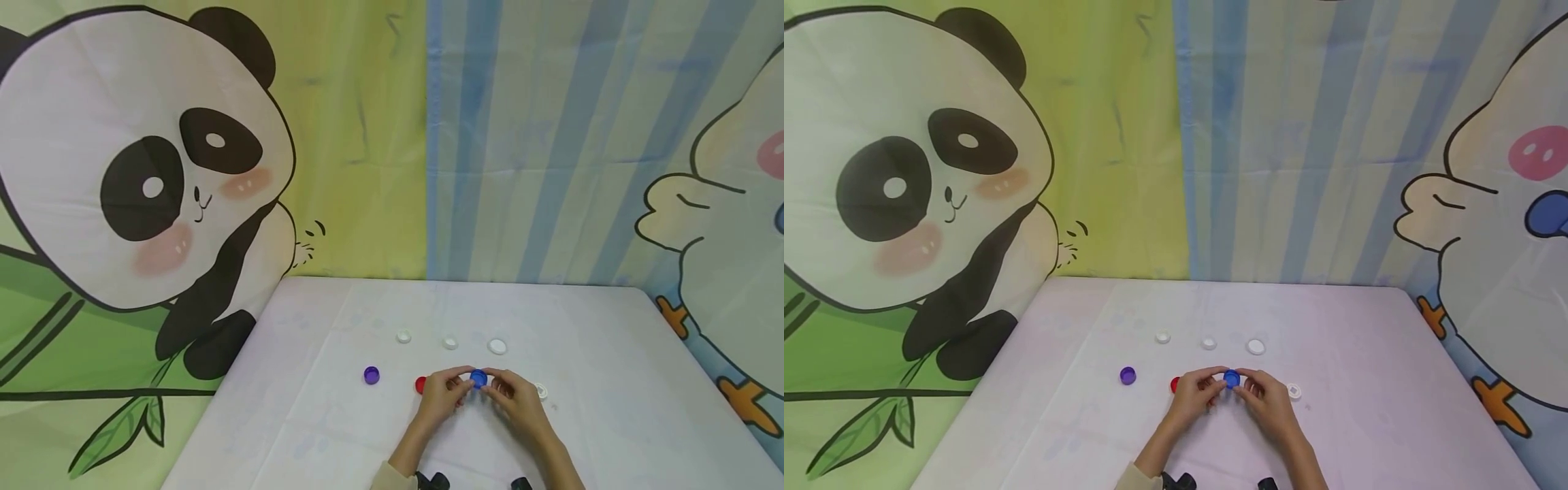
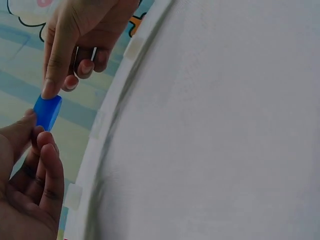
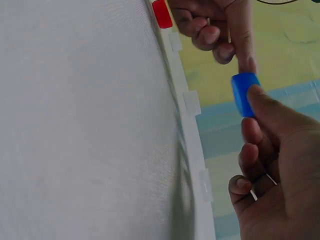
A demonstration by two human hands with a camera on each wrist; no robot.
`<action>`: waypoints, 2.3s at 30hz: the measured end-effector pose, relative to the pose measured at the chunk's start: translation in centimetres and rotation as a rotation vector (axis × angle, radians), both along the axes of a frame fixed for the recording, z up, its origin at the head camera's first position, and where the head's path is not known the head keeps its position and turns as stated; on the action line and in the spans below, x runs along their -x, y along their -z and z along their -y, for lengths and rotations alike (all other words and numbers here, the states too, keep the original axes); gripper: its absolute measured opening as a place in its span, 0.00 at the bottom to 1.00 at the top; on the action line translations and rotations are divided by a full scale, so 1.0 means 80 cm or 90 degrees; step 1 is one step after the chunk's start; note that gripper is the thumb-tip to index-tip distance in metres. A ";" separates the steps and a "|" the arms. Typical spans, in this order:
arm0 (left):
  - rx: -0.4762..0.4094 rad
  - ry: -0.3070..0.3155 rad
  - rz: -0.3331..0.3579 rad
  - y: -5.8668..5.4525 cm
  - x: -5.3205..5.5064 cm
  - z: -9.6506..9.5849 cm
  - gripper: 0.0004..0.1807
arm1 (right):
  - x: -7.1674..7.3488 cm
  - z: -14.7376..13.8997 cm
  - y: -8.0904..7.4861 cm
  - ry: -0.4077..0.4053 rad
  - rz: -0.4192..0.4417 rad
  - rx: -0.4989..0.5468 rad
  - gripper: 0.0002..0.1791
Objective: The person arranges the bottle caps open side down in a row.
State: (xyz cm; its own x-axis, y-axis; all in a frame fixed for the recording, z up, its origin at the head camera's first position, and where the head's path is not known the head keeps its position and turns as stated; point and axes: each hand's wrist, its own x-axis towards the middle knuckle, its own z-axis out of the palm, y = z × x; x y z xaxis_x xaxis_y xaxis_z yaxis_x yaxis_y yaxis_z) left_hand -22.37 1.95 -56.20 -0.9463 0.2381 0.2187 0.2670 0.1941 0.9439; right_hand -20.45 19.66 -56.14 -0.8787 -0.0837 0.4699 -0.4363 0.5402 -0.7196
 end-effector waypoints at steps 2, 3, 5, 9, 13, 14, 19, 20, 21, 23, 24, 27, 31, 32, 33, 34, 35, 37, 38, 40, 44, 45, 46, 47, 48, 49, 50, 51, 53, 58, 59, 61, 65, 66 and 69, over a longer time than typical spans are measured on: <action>-0.013 0.001 -0.023 -0.011 -0.002 0.002 0.13 | -0.001 0.002 -0.010 -0.010 -0.032 0.001 0.16; -0.021 0.003 -0.035 -0.019 -0.004 0.003 0.13 | -0.002 0.002 -0.015 -0.015 -0.044 -0.001 0.17; -0.033 0.007 -0.051 -0.037 -0.010 0.006 0.13 | -0.004 0.004 -0.027 -0.019 -0.066 -0.008 0.17; -0.049 0.034 -0.079 -0.078 -0.027 0.014 0.14 | -0.012 0.008 -0.051 -0.018 -0.109 -0.025 0.19; -0.069 0.065 -0.117 -0.108 -0.041 0.025 0.14 | -0.021 0.011 -0.074 -0.035 -0.148 -0.028 0.22; -0.072 0.071 -0.120 -0.113 -0.043 0.028 0.14 | -0.024 0.012 -0.079 -0.041 -0.153 -0.029 0.22; -0.102 0.106 -0.110 -0.125 -0.050 0.036 0.15 | -0.038 0.016 -0.101 -0.046 -0.146 -0.019 0.22; -0.110 0.111 -0.115 -0.126 -0.050 0.037 0.15 | -0.039 0.017 -0.104 -0.048 -0.153 -0.019 0.22; -0.118 0.113 -0.117 -0.123 -0.049 0.037 0.14 | -0.040 0.018 -0.106 -0.049 -0.160 -0.018 0.23; -0.128 0.114 -0.119 -0.117 -0.047 0.037 0.14 | -0.041 0.019 -0.110 -0.053 -0.179 -0.021 0.24; -0.130 0.113 -0.118 -0.113 -0.045 0.036 0.14 | -0.042 0.019 -0.111 -0.054 -0.189 -0.023 0.24; -0.122 0.109 -0.106 -0.101 -0.041 0.036 0.15 | -0.043 0.022 -0.115 -0.062 -0.219 -0.021 0.25; -0.118 0.114 -0.094 -0.098 -0.041 0.038 0.15 | -0.048 0.028 -0.127 -0.069 -0.241 -0.009 0.26; -0.121 0.119 -0.090 -0.099 -0.042 0.038 0.15 | -0.050 0.030 -0.132 -0.069 -0.247 -0.009 0.26; -0.125 0.124 -0.087 -0.101 -0.043 0.039 0.15 | -0.052 0.031 -0.136 -0.068 -0.252 -0.010 0.26; -0.131 0.130 -0.083 -0.106 -0.044 0.040 0.15 | -0.053 0.033 -0.140 -0.069 -0.256 -0.010 0.26; -0.137 0.135 -0.079 -0.109 -0.046 0.041 0.15 | -0.055 0.034 -0.144 -0.068 -0.258 -0.011 0.26; -0.156 0.149 -0.055 -0.117 -0.049 0.043 0.15 | -0.056 0.036 -0.148 -0.072 -0.262 -0.011 0.26; -0.165 0.152 -0.036 -0.120 -0.050 0.043 0.15 | -0.056 0.036 -0.149 -0.071 -0.263 -0.011 0.26; -0.180 0.148 0.008 -0.119 -0.049 0.044 0.15 | -0.056 0.037 -0.149 -0.073 -0.262 -0.012 0.26; -0.179 0.115 0.126 -0.108 -0.041 0.044 0.15 | -0.056 0.037 -0.147 -0.074 -0.260 -0.012 0.26; -0.176 0.109 0.150 -0.106 -0.039 0.044 0.16 | -0.055 0.037 -0.146 -0.075 -0.260 -0.012 0.26; -0.171 0.104 0.172 -0.105 -0.039 0.044 0.16 | -0.055 0.037 -0.146 -0.076 -0.261 -0.013 0.26; -0.167 0.101 0.188 -0.106 -0.039 0.043 0.17 | -0.055 0.037 -0.146 -0.077 -0.262 -0.014 0.26; -0.167 0.100 0.198 -0.106 -0.039 0.043 0.17 | -0.056 0.037 -0.145 -0.077 -0.262 -0.015 0.26; -0.166 0.098 0.205 -0.106 -0.039 0.043 0.18 | -0.056 0.037 -0.145 -0.079 -0.264 -0.016 0.26; -0.166 0.097 0.209 -0.107 -0.040 0.043 0.18 | -0.055 0.037 -0.145 -0.080 -0.265 -0.017 0.26; -0.163 0.094 0.213 -0.107 -0.040 0.043 0.18 | -0.055 0.037 -0.145 -0.081 -0.267 -0.018 0.26; -0.156 0.090 0.214 -0.108 -0.040 0.042 0.17 | -0.055 0.037 -0.145 -0.082 -0.272 -0.021 0.26; -0.139 0.083 0.209 -0.109 -0.041 0.041 0.15 | -0.056 0.037 -0.147 -0.087 -0.279 -0.026 0.26; -0.137 0.081 0.210 -0.109 -0.041 0.041 0.15 | -0.056 0.037 -0.146 -0.090 -0.280 -0.026 0.26; -0.134 0.079 0.211 -0.110 -0.041 0.041 0.15 | -0.054 0.036 -0.142 -0.090 -0.280 -0.028 0.26; -0.129 0.076 0.208 -0.112 -0.042 0.041 0.15 | -0.045 0.030 -0.123 -0.089 -0.288 -0.035 0.27; -0.126 0.075 0.206 -0.112 -0.042 0.041 0.15 | -0.043 0.028 -0.118 -0.087 -0.289 -0.038 0.27; -0.120 0.072 0.196 -0.112 -0.042 0.040 0.14 | -0.037 0.024 -0.106 -0.084 -0.291 -0.040 0.27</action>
